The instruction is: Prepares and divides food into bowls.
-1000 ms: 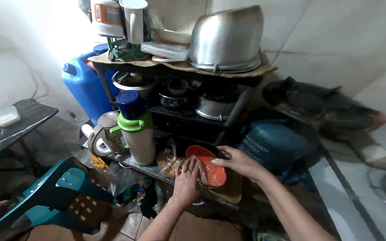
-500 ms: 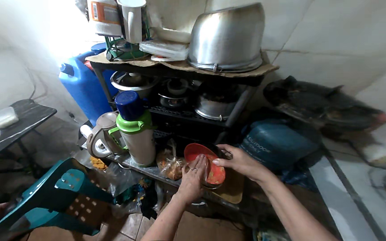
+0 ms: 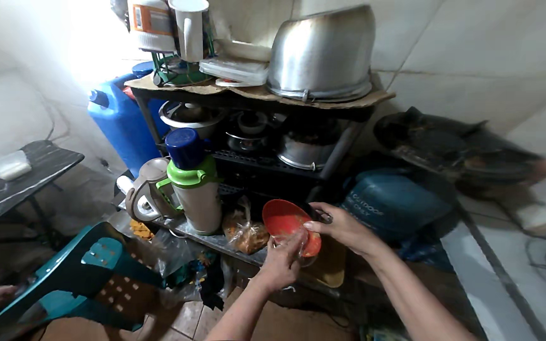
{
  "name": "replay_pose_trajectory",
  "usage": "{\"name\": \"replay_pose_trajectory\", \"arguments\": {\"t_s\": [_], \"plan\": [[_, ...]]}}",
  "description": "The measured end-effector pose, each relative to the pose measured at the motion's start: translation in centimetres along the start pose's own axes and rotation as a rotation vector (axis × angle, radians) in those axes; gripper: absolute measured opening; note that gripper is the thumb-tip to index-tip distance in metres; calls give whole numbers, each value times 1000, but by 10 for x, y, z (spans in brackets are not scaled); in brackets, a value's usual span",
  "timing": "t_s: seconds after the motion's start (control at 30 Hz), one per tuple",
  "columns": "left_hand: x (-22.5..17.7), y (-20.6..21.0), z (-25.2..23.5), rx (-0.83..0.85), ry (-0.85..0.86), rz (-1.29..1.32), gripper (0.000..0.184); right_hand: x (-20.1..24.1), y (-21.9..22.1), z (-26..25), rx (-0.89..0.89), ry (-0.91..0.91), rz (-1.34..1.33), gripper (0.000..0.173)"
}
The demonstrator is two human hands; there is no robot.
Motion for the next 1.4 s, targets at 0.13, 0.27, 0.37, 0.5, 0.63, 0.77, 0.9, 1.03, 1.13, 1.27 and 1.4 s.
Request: {"name": "replay_pose_trajectory", "arguments": {"t_s": [0.13, 0.27, 0.37, 0.5, 0.63, 0.77, 0.9, 1.03, 1.13, 1.27, 1.4], "plan": [[2, -5, 2, -39, -20, 172, 58, -4, -1, -1, -13, -14, -32, 64], [8, -5, 0, -98, 11, 431, 49, -4, -2, -1, -8, -13, -46, 65], [10, -7, -3, -149, 41, 514, 36, -4, -2, -2, -9, -14, -47, 62], [8, -11, -2, -201, 30, 542, 27, -2, 0, -4, -4, -2, -29, 62], [8, -15, -1, -229, 0, 509, 25, 0, 0, -6, 7, -5, -6, 65], [4, -17, 1, -240, 2, 390, 26, 2, -4, -7, -7, -2, 1, 66], [2, -17, 6, -235, 0, 412, 27, 3, -6, -10, -17, -34, -13, 63], [3, -18, 13, -199, -62, 545, 27, 2, -5, -11, -16, -21, -5, 66], [5, -22, 18, -215, -60, 627, 24, 1, -4, -13, -16, -21, -3, 67], [9, -29, 28, -318, -51, 775, 22, 3, -6, -16, -28, -35, 6, 67], [17, -36, 40, -513, -99, 896, 25, 7, -7, -16, -59, -16, 36, 72]]}}
Point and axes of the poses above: each hand's wrist, its own z-axis away from the middle knuckle, its own y-axis out of the palm, x = y × z, the point moved 7 cm from there along -z, towards the middle knuckle, and after that the axes turned 11 degrees about x, right-handed, at the moved point
